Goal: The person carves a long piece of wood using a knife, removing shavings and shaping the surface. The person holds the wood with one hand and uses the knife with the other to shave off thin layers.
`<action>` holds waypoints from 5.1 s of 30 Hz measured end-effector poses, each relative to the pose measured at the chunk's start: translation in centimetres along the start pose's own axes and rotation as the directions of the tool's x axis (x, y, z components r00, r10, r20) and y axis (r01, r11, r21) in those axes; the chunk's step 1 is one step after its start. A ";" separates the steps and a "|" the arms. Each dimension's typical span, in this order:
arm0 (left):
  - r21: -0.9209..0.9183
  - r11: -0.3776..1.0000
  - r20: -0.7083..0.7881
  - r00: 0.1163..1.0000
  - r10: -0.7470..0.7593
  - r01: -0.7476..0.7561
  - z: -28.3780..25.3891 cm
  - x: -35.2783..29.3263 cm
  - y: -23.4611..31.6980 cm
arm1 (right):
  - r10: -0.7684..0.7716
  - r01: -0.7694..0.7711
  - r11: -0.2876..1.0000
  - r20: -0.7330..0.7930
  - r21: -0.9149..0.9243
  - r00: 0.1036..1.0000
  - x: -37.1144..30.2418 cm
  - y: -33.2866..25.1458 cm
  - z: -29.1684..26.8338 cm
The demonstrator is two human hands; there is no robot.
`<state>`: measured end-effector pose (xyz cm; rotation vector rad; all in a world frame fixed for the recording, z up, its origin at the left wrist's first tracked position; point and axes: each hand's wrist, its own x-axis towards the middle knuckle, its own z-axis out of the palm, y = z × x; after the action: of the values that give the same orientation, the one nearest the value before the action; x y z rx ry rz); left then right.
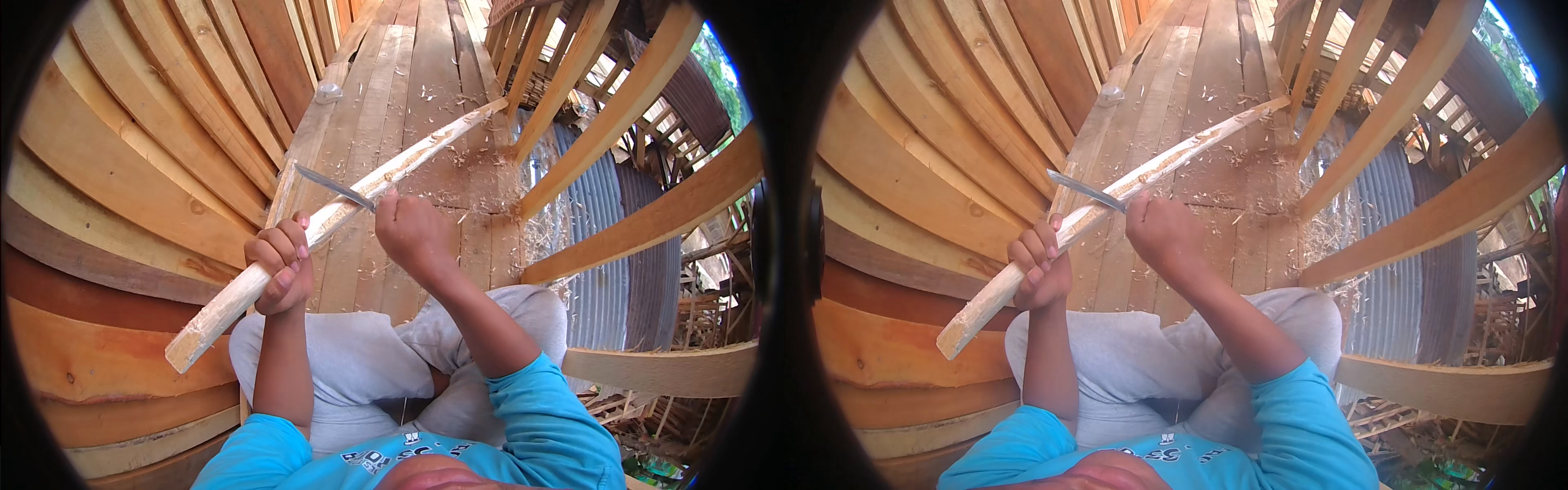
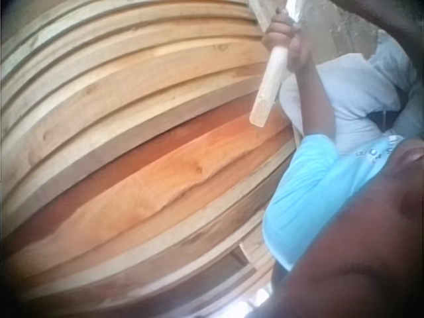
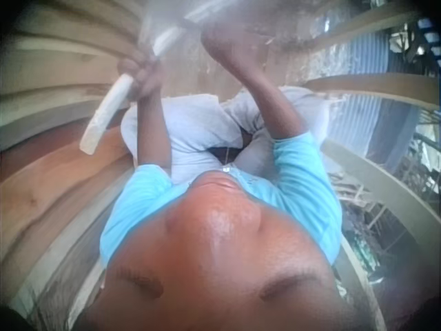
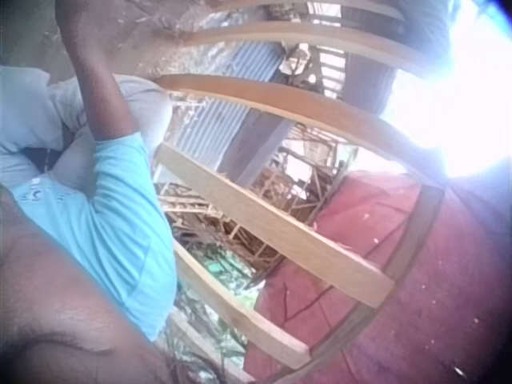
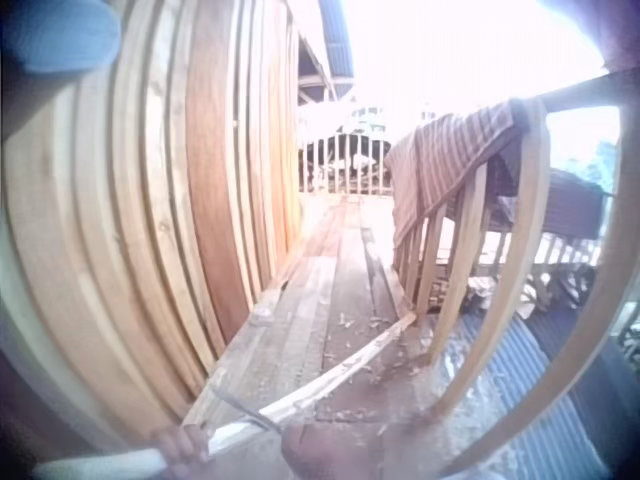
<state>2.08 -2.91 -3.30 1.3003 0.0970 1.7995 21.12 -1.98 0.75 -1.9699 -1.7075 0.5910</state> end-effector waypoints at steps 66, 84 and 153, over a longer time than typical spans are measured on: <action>-0.028 0.999 0.041 0.999 -0.025 0.026 2.5 0.8 0.1 | 0.090 -0.082 0.996 -0.318 0.037 0.944 7.9 11.0 -0.9; 0.006 1.000 0.082 0.996 -0.023 0.022 0.1 0.6 1.8 | 0.000 0.009 0.997 -0.120 0.073 0.993 2.1 2.9 0.3; -0.095 0.994 -0.025 0.998 -0.062 0.059 -2.2 1.7 3.2 | 0.111 -0.073 0.651 -0.001 0.756 0.994 8.4 12.1 2.6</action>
<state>-1.65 -2.75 -1.35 1.1937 0.0660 1.7503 30.25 5.01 -8.70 -1.4229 -1.0428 1.0777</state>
